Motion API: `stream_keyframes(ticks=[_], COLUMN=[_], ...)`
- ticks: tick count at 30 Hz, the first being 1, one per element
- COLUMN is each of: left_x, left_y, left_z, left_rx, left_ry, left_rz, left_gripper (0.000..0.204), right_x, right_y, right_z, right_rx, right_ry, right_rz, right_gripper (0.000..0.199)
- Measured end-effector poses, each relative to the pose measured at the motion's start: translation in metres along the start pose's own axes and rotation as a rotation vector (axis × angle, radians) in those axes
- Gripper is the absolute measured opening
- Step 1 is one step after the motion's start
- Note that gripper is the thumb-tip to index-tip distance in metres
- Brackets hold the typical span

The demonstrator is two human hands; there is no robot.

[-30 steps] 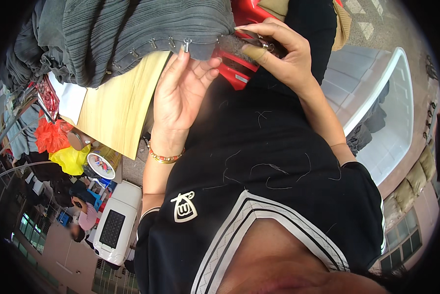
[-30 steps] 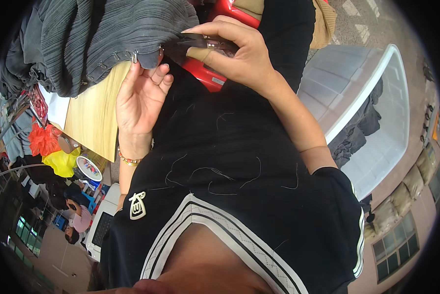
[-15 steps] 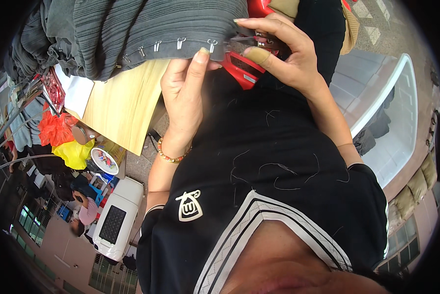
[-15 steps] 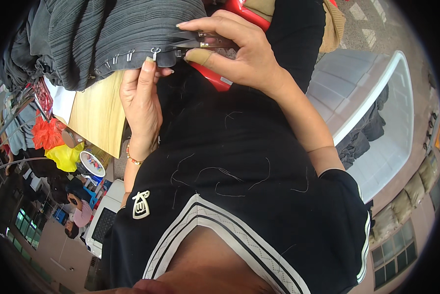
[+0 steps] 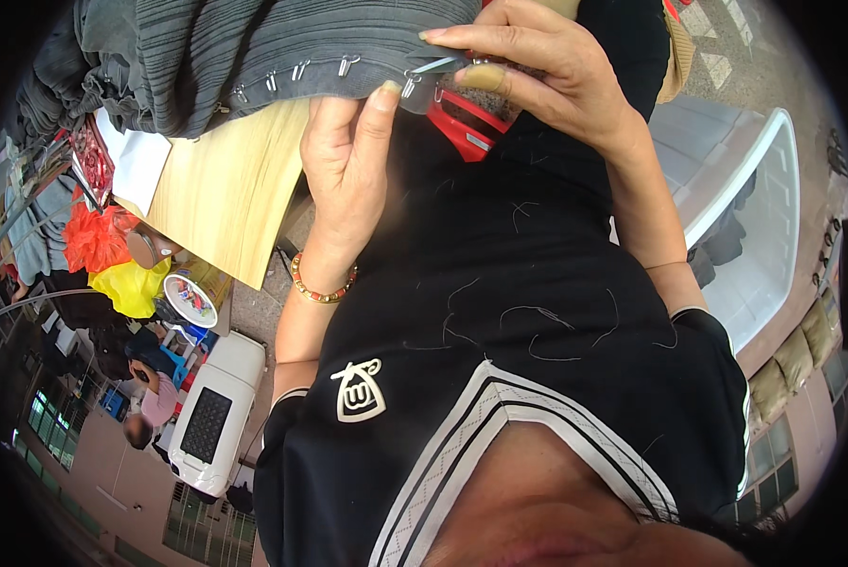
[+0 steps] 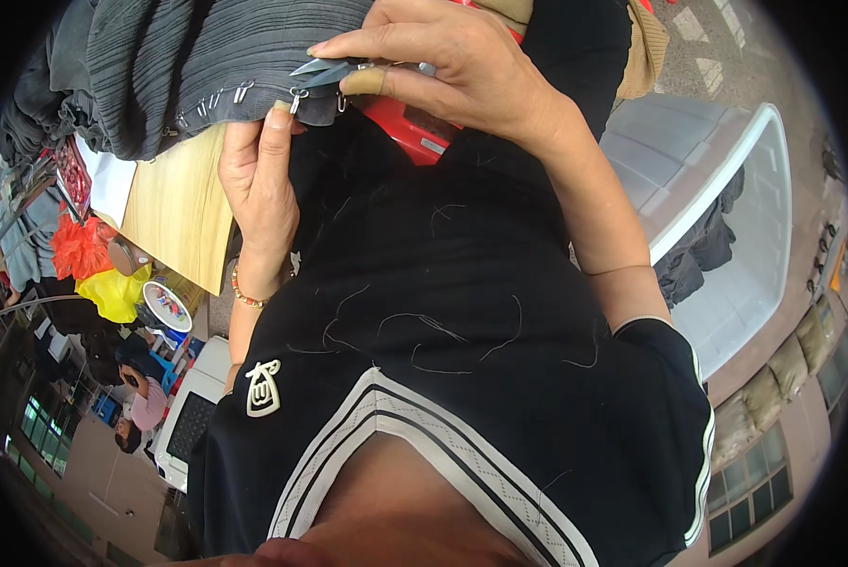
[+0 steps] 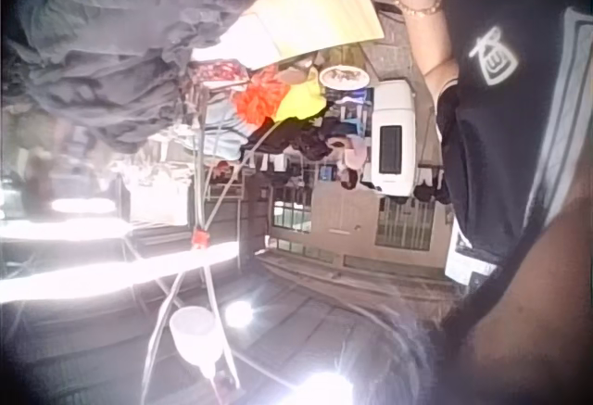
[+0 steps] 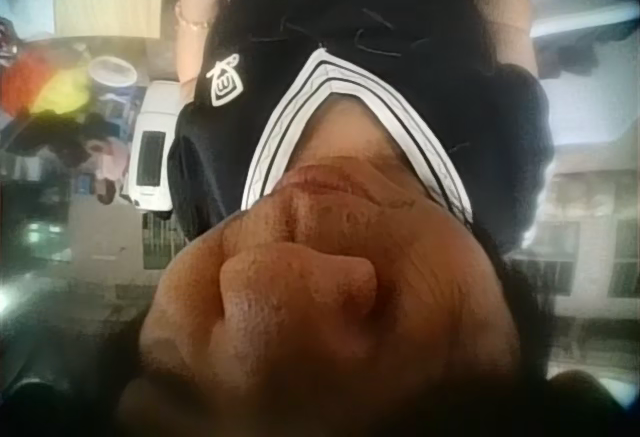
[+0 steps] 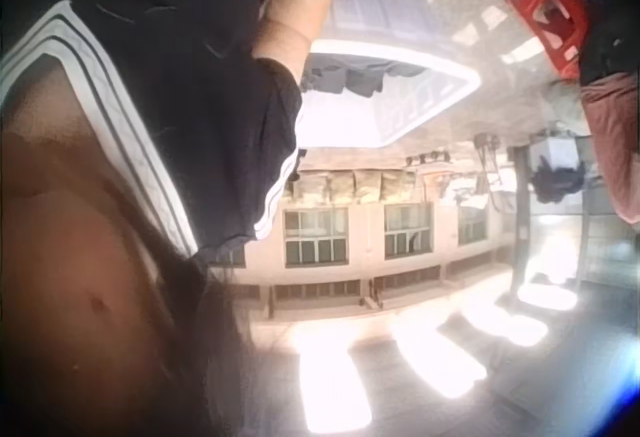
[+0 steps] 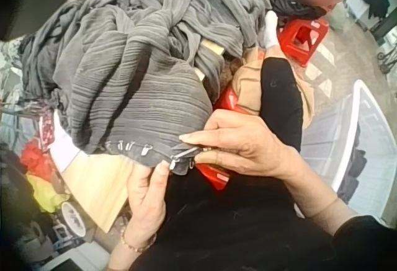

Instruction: The worker uses small metal snips to trim excess threads and finish gray textile garments at a factory workstation.

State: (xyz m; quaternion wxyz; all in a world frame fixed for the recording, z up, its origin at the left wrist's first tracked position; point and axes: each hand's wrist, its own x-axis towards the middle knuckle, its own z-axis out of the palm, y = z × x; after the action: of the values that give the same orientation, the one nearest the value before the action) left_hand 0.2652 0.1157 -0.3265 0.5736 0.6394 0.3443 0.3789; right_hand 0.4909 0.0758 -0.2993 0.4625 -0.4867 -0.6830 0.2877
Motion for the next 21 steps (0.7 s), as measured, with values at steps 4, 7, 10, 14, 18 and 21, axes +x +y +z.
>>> stream_keyframes(ticks=[4, 7, 10, 14, 18, 21], left_x=[-0.0008, -0.0005, -0.0013, -0.0023, -0.0036, -0.0033], left_y=[-0.0007, -0.0023, -0.0031, -0.0066, -0.0068, -0.0073], left_z=[-0.0013, -0.0024, -0.0034, -0.0064, -0.0080, -0.0078], left_rx=[0.031, 0.013, -0.014, -0.012, -0.019, -0.036], left_ry=[-0.015, -0.032, -0.045, -0.047, -0.058, -0.060], left_rz=[0.009, 0.009, 0.008, 0.005, -0.006, -0.005], left_gripper=[0.021, 0.022, 0.023, 0.025, 0.027, 0.028], right_x=[0.0014, 0.0021, 0.0040, 0.0046, 0.0037, 0.0020], right_y=[-0.0019, -0.0001, -0.0015, 0.0011, 0.0023, 0.0042], right_z=[0.0011, 0.0019, 0.0007, -0.0012, -0.0018, -0.0013], right_rx=[-0.022, 0.064, -0.002, 0.009, 0.033, 0.062], right_ry=[-0.035, -0.043, -0.086, -0.097, -0.106, -0.102], right_rz=[-0.002, 0.011, 0.013, 0.003, 0.012, 0.011], right_gripper=[0.038, 0.038, 0.038, 0.038, 0.038, 0.037])
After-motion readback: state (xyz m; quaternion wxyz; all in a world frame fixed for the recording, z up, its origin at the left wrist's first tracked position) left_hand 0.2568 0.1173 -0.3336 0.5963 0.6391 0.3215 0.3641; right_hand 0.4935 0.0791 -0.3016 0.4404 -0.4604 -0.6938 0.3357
